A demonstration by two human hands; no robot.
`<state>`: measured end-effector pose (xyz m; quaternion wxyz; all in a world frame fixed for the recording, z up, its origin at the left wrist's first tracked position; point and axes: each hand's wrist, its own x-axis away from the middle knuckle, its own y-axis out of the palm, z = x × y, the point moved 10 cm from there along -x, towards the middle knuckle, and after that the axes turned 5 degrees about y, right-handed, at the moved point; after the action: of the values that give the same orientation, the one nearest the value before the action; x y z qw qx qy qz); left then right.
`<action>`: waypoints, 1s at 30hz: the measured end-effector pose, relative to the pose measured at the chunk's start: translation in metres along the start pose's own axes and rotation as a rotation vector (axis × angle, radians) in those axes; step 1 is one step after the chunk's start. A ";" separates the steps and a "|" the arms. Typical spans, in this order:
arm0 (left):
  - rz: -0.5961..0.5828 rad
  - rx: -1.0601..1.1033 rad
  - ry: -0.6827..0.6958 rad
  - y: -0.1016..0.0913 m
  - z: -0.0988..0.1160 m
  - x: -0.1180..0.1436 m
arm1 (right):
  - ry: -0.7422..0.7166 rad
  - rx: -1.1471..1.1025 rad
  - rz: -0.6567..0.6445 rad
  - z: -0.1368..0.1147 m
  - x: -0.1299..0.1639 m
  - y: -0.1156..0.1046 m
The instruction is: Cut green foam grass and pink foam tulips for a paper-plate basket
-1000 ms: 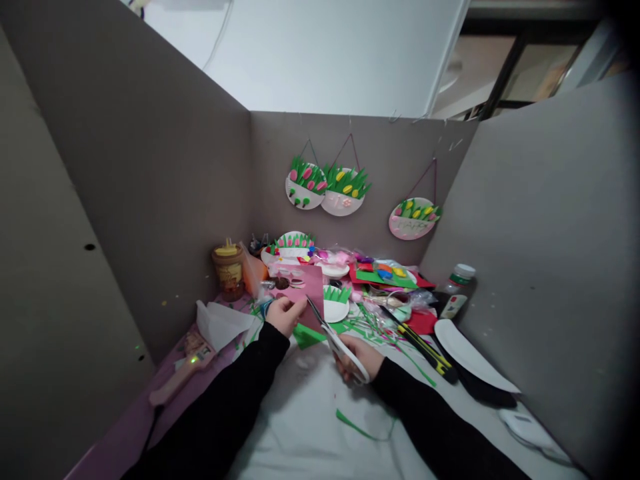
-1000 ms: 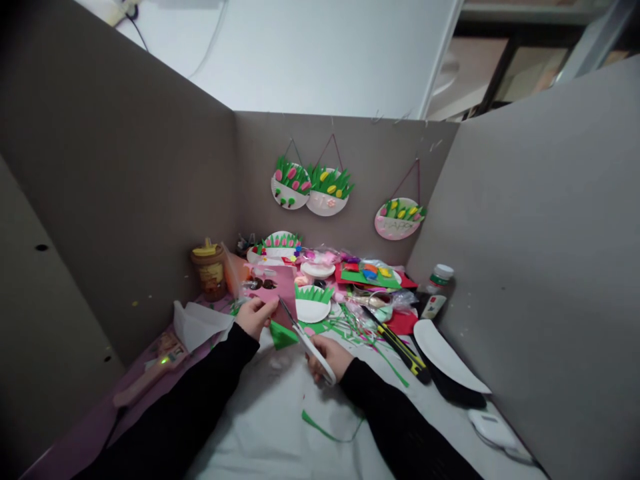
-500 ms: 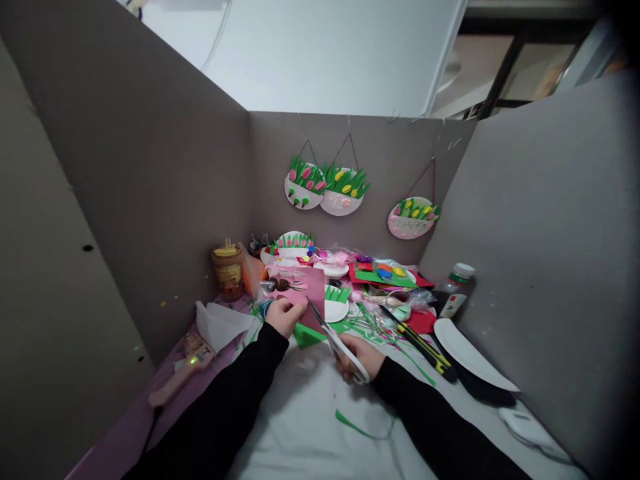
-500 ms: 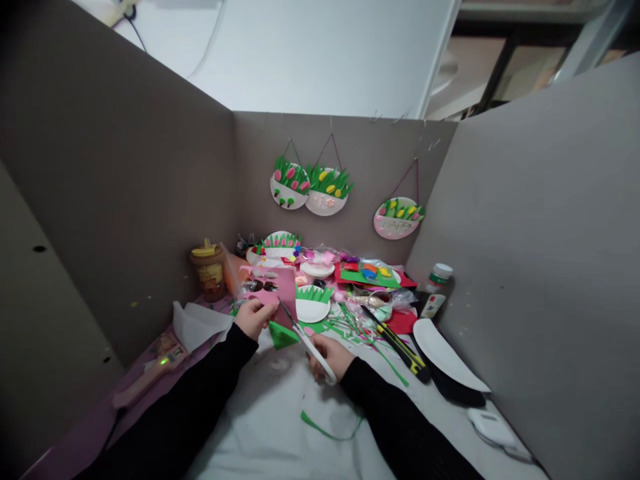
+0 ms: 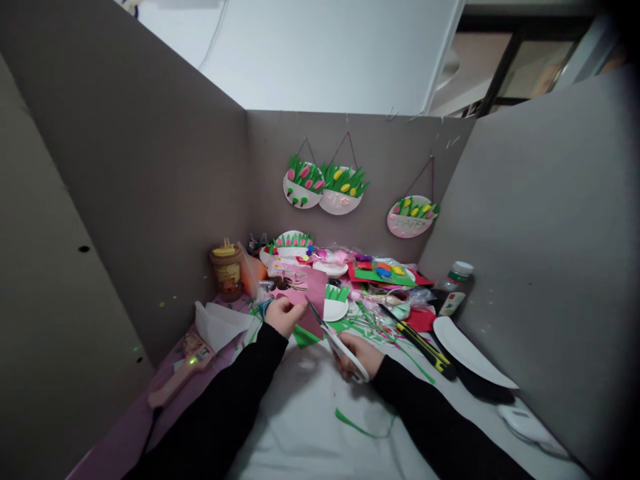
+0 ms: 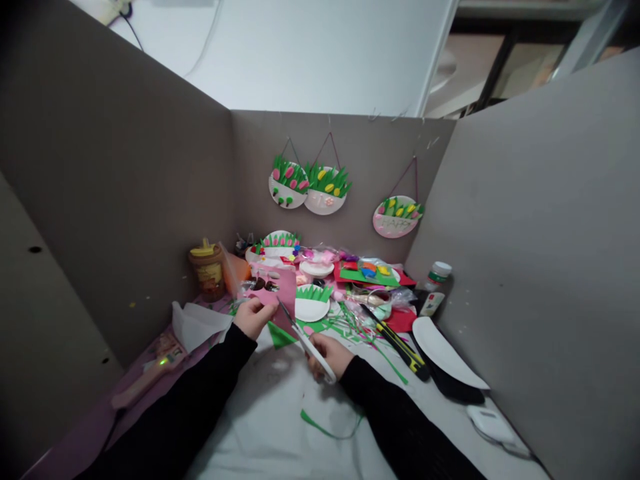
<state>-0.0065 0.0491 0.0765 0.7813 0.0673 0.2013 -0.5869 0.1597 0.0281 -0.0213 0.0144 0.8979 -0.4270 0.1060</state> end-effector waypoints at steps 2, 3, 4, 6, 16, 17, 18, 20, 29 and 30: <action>-0.006 -0.007 0.006 0.001 0.000 0.000 | 0.009 -0.006 0.005 0.001 0.000 -0.001; -0.019 -0.010 0.003 0.002 0.000 0.000 | 0.016 -0.007 0.010 0.002 0.000 -0.001; -0.031 -0.014 0.000 0.003 0.000 0.001 | 0.023 -0.005 0.015 0.002 0.000 -0.001; -0.048 -0.021 -0.003 0.003 0.001 0.001 | 0.034 0.002 0.018 0.003 0.000 -0.001; -0.067 0.017 0.006 0.006 -0.002 -0.001 | 0.003 0.027 0.010 0.004 -0.001 -0.003; -0.068 0.023 0.007 0.006 -0.002 -0.001 | 0.008 0.029 0.012 0.004 -0.001 -0.004; -0.070 0.025 0.008 0.006 -0.002 -0.001 | 0.012 0.030 0.013 0.004 -0.001 -0.004; -0.073 0.023 0.011 0.006 -0.002 -0.001 | 0.023 0.028 0.018 0.003 0.000 -0.004; -0.081 0.017 0.020 0.006 -0.001 -0.001 | 0.021 0.025 0.013 0.000 0.002 -0.003; -0.081 0.022 0.019 0.006 -0.001 -0.001 | 0.026 0.026 0.012 0.001 0.002 -0.003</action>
<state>-0.0015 0.0525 0.0748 0.7542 0.0734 0.2047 -0.6196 0.1633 0.0280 -0.0213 0.0074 0.8939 -0.4310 0.1231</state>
